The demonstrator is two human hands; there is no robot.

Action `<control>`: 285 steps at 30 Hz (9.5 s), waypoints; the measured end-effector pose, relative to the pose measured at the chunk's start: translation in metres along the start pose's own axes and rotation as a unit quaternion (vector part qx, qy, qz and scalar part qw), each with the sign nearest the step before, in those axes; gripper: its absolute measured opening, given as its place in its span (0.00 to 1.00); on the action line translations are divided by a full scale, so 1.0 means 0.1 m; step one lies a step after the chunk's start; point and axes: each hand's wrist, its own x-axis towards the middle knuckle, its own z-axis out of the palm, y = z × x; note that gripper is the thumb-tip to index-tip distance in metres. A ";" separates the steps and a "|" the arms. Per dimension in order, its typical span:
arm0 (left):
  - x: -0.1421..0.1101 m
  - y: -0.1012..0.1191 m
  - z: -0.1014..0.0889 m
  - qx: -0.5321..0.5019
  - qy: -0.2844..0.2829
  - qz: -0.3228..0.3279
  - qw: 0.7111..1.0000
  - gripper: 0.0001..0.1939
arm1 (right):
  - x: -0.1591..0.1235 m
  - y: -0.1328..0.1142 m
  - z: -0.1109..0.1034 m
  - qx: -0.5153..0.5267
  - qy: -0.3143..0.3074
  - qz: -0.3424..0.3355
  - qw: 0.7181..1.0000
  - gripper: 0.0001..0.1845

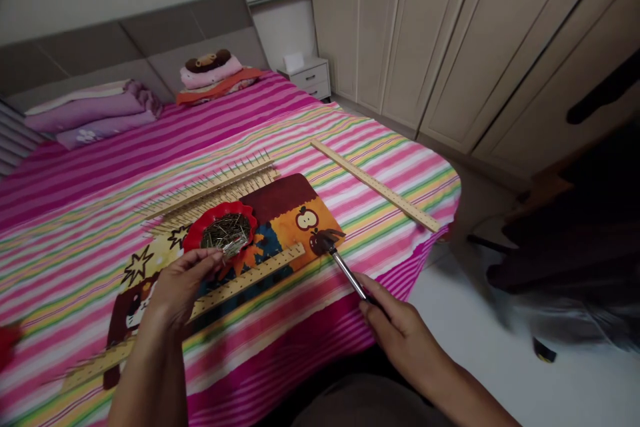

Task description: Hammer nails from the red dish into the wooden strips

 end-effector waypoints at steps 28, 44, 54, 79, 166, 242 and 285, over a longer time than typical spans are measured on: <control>-0.42 -0.72 1.11 0.039 0.100 0.106 0.989 0.13 | 0.02 0.10 0.01 0.011 -0.012 0.007 1.000 0.28; -0.39 -0.83 1.19 0.153 0.125 0.275 0.941 0.11 | 0.14 -0.25 0.20 -0.065 -0.102 -0.145 0.982 0.24; -0.38 -0.85 1.19 0.144 0.110 0.263 0.948 0.10 | 0.19 -0.38 0.22 -0.163 -0.113 -0.193 0.961 0.26; 0.56 -0.19 -0.05 0.626 0.002 0.012 0.780 0.15 | 0.03 0.06 -0.02 0.021 -0.004 0.001 1.000 0.32; -0.41 -0.84 1.09 0.180 0.149 0.250 0.940 0.08 | 0.23 -0.47 0.31 -0.165 -0.161 -0.248 0.941 0.27; -0.42 -0.61 0.81 -0.116 0.104 -0.011 0.988 0.13 | 0.03 0.04 0.03 0.011 -0.023 -0.035 0.999 0.25; -0.41 -0.84 0.93 0.171 0.149 0.199 0.953 0.07 | 0.07 -0.56 0.32 -0.160 -0.135 -0.220 0.953 0.25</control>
